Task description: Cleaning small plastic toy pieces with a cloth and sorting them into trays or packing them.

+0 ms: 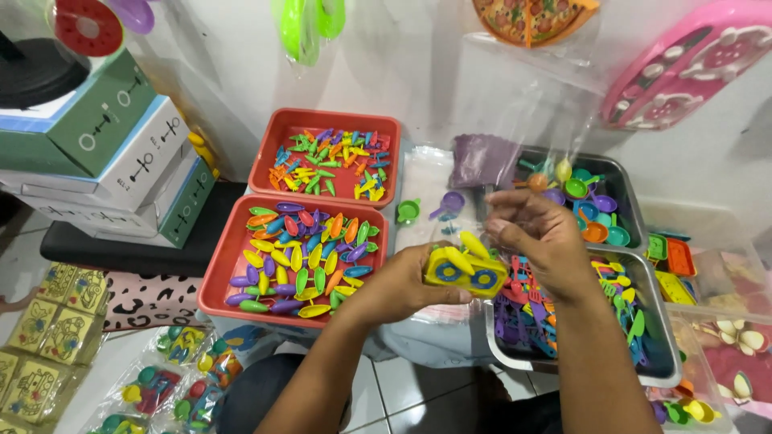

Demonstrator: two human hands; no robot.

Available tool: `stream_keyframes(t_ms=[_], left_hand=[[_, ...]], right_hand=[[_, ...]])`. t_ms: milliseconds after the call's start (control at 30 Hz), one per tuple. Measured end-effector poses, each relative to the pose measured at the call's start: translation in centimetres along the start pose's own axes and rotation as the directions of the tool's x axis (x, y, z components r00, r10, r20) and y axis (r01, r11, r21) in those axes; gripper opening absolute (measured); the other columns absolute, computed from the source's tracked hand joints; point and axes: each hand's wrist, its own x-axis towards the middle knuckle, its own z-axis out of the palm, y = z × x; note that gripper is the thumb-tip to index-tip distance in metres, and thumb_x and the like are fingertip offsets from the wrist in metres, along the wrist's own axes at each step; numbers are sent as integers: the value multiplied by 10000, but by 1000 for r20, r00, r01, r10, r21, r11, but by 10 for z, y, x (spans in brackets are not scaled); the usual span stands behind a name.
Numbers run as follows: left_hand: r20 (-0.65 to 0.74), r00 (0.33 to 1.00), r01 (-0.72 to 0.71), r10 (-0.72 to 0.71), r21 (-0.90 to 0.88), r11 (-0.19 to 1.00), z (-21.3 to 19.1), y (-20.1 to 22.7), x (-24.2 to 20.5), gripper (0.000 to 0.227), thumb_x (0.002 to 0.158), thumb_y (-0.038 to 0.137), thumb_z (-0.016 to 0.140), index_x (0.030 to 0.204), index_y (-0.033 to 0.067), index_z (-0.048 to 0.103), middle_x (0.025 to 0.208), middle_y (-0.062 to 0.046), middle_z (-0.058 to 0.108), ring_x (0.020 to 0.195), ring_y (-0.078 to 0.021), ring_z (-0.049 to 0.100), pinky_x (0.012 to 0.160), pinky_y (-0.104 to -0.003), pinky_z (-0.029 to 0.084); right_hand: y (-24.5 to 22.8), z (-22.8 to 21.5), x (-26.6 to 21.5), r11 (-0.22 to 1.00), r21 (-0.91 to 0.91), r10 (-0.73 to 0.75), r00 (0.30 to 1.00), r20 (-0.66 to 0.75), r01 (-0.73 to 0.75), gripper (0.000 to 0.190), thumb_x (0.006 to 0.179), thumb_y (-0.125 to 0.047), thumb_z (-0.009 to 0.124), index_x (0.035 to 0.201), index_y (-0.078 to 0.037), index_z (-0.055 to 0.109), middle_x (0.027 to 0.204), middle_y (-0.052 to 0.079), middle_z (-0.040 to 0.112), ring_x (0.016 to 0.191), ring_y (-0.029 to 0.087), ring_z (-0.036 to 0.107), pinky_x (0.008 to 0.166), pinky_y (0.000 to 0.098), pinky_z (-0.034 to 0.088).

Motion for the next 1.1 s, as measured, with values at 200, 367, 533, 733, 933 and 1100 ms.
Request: stream_keyframes(t_ms=[200, 367, 533, 733, 933, 1100], left_hand=[[-42, 999, -8, 12, 95, 995, 0, 2, -1, 293, 792, 41, 856, 1047, 48, 712, 938, -19, 735, 862, -109, 664, 771, -244, 555], [-60, 998, 37, -33, 66, 997, -3, 1, -1, 368, 781, 22, 851, 1118, 20, 704, 958, -56, 727, 867, -142, 682, 780, -263, 573], [-75, 996, 45, -38, 95, 994, -1, 9, 0, 401, 764, 31, 865, 1133, 10, 707, 969, -110, 740, 879, -197, 709, 784, -298, 587], [-78, 996, 59, -39, 268, 962, 1, 15, -1, 370, 775, 71, 850, 1117, 33, 714, 988, -120, 764, 907, -227, 730, 802, -331, 585], [-85, 994, 82, -74, 94, 992, 1, 8, 0, 402, 768, 27, 851, 1133, -22, 689, 999, -147, 736, 919, -247, 716, 831, -325, 588], [-93, 993, 63, -71, -86, 994, 0, 0, 3, 415, 784, -15, 820, 1162, -55, 652, 985, -121, 716, 900, -187, 707, 797, -321, 623]], right_hand=[[-18, 16, -6, 998, -56, 39, 998, 56, -36, 507, 686, 135, 820, 1168, 38, 698, 939, 128, 748, 914, 193, 701, 825, 359, 586], [0, 4, -6, 999, -14, 53, 996, 71, -52, 582, 697, 121, 808, 1258, 40, 678, 903, 121, 748, 825, 163, 706, 746, 301, 584], [-13, 13, -3, 995, -55, 82, 993, 82, -78, 526, 825, 65, 706, 1344, 30, 627, 868, 160, 731, 789, 191, 688, 713, 307, 562], [-12, 7, -7, 996, 22, 76, 980, 185, -82, 502, 772, 87, 743, 1265, 42, 664, 813, 121, 734, 751, 146, 699, 651, 273, 552], [-9, 7, -7, 997, 19, 69, 980, 189, -74, 622, 755, 87, 763, 1352, 57, 592, 873, 171, 768, 800, 203, 733, 732, 314, 557], [-7, 6, -5, 1000, -8, 31, 993, 115, -31, 479, 795, 75, 740, 1266, 63, 654, 1023, 201, 749, 907, 244, 703, 831, 391, 561]])
